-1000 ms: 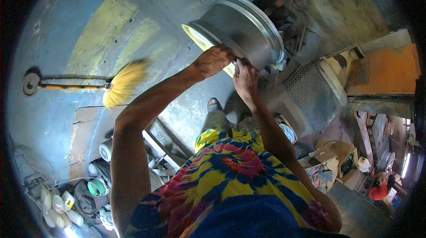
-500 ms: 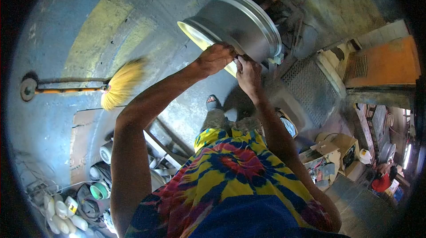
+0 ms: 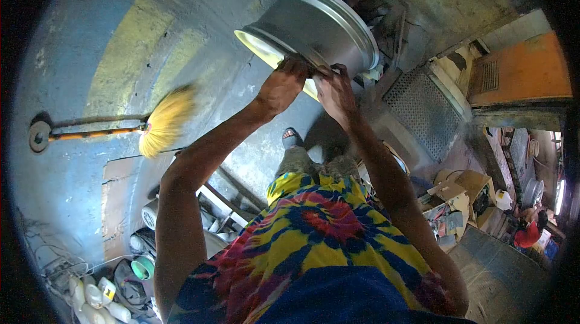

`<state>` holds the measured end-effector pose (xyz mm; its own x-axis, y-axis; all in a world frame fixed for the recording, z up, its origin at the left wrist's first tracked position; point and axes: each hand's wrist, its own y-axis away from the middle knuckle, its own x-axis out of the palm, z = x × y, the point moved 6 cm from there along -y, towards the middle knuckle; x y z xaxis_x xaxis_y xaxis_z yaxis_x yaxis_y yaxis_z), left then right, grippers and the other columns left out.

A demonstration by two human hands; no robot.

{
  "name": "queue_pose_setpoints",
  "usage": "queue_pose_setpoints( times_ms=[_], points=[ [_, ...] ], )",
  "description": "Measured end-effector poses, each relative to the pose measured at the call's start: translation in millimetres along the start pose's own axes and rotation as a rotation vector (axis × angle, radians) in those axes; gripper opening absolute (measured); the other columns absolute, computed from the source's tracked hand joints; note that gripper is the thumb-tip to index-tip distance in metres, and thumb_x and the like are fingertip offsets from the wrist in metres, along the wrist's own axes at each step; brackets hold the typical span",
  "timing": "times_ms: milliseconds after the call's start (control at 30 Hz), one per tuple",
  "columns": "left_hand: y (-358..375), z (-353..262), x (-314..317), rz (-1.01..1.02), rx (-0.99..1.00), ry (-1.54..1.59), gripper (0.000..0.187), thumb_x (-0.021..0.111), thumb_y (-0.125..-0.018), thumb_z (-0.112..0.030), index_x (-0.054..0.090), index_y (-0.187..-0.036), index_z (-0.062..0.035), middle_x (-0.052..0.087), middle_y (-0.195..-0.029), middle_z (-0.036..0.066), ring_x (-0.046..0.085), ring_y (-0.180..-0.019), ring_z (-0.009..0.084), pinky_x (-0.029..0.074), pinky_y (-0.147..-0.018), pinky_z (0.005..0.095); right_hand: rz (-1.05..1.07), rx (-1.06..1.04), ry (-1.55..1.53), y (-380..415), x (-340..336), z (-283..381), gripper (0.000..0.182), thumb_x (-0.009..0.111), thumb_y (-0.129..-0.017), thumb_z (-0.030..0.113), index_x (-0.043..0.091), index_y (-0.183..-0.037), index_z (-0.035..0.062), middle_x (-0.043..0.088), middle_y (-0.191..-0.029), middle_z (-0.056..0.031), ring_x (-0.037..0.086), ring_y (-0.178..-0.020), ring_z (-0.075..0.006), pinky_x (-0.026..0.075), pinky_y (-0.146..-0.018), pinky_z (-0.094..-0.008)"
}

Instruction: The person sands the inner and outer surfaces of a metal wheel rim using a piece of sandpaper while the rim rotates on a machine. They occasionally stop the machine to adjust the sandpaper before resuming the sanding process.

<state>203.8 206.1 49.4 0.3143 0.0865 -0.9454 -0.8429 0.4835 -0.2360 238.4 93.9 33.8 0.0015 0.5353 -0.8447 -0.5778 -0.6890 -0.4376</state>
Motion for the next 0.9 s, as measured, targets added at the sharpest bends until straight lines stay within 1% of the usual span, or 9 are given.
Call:
queue_pose_setpoints(
  times_ms=[100,167,200,367,500,567,700,767,900],
  points=[
    [3,1,-2,0.025,-0.031,0.057,0.038,0.06,-0.08,-0.012,0.057,-0.116,0.0021,0.056,-0.114,0.016,0.053,-0.108,0.0286,0.044,-0.097,0.0386,0.005,-0.032,0.006,-5,-1,2,0.017,0.063,-0.081,0.004,0.066,-0.097,0.0044,0.065,-0.101,-0.014,0.062,-0.097,-0.0279,0.04,-0.094,-0.045],
    [3,2,-4,0.02,-0.082,0.148,0.038,0.06,-0.081,-0.01,0.057,-0.116,0.0019,0.055,-0.114,0.016,0.053,-0.11,0.0293,0.043,-0.101,0.0389,0.066,-0.052,0.044,-6,3,2,0.023,0.06,-0.078,0.004,0.065,-0.1,0.0039,0.063,-0.113,-0.0139,0.058,-0.109,-0.0268,0.039,-0.096,-0.0431],
    [4,2,-4,0.02,-0.085,0.149,0.038,0.06,-0.081,-0.01,0.057,-0.116,0.0019,0.055,-0.114,0.016,0.053,-0.11,0.0293,0.043,-0.101,0.0389,0.068,-0.054,0.044,-7,4,2,0.023,0.06,-0.078,0.004,0.065,-0.1,0.0039,0.063,-0.113,-0.0139,0.058,-0.109,-0.0268,0.039,-0.096,-0.0431],
    [9,7,-8,-0.03,-0.128,0.08,0.039,0.06,-0.079,-0.006,0.057,-0.117,0.002,0.055,-0.117,0.017,0.053,-0.114,0.031,0.044,-0.103,0.0376,0.093,-0.067,0.002,-21,7,2,0.02,0.058,-0.082,0.003,0.066,-0.1,0.0041,0.066,-0.102,-0.0102,0.062,-0.099,-0.0243,0.039,-0.095,-0.0405],
    [18,19,-18,-0.053,-0.218,0.183,0.041,0.061,-0.078,-0.004,0.056,-0.118,0.0028,0.055,-0.12,0.017,0.053,-0.115,0.0315,0.045,-0.102,0.0371,0.026,-0.151,0.027,-35,5,12,0.021,0.056,-0.084,0.003,0.066,-0.102,0.004,0.066,-0.102,-0.0101,0.062,-0.098,-0.0233,0.04,-0.095,-0.0398],
    [21,24,-13,-0.004,-0.234,0.152,0.043,0.061,-0.077,-0.003,0.055,-0.119,0.003,0.056,-0.12,0.017,0.054,-0.115,0.0322,0.047,-0.1,0.0375,0.1,-0.214,0.114,-43,5,18,0.022,0.053,-0.085,0.003,0.065,-0.103,0.0037,0.066,-0.102,-0.0098,0.062,-0.098,-0.0231,0.039,-0.095,-0.0393],
    [19,29,-14,-0.066,-0.226,0.11,0.042,0.061,-0.078,-0.002,0.055,-0.119,0.0032,0.057,-0.12,0.018,0.055,-0.113,0.0335,0.048,-0.098,0.0387,0.063,-0.26,0.152,-50,3,21,0.023,0.053,-0.085,0.004,0.066,-0.104,0.0037,0.066,-0.102,-0.0096,0.062,-0.099,-0.0233,0.039,-0.095,-0.0391],
    [21,30,-12,-0.032,-0.299,0.18,0.043,0.061,-0.079,-0.003,0.055,-0.12,0.0044,0.057,-0.119,0.019,0.056,-0.112,0.034,0.049,-0.097,0.0395,0.11,-0.257,0.192,-51,6,21,0.02,0.055,-0.083,0.003,0.066,-0.099,0.0051,0.065,-0.099,-0.0095,0.062,-0.1,-0.0223,0.038,-0.094,-0.0396],
    [22,31,-7,-0.107,-0.242,0.153,0.042,0.062,-0.079,-0.004,0.055,-0.12,0.0054,0.056,-0.12,0.019,0.056,-0.112,0.0345,0.049,-0.097,0.0404,0.087,-0.227,0.118,-52,9,18,0.019,0.055,-0.082,0.002,0.066,-0.098,0.0041,0.066,-0.095,-0.0103,0.064,-0.093,-0.0239,0.04,-0.093,-0.0399]
  ],
)
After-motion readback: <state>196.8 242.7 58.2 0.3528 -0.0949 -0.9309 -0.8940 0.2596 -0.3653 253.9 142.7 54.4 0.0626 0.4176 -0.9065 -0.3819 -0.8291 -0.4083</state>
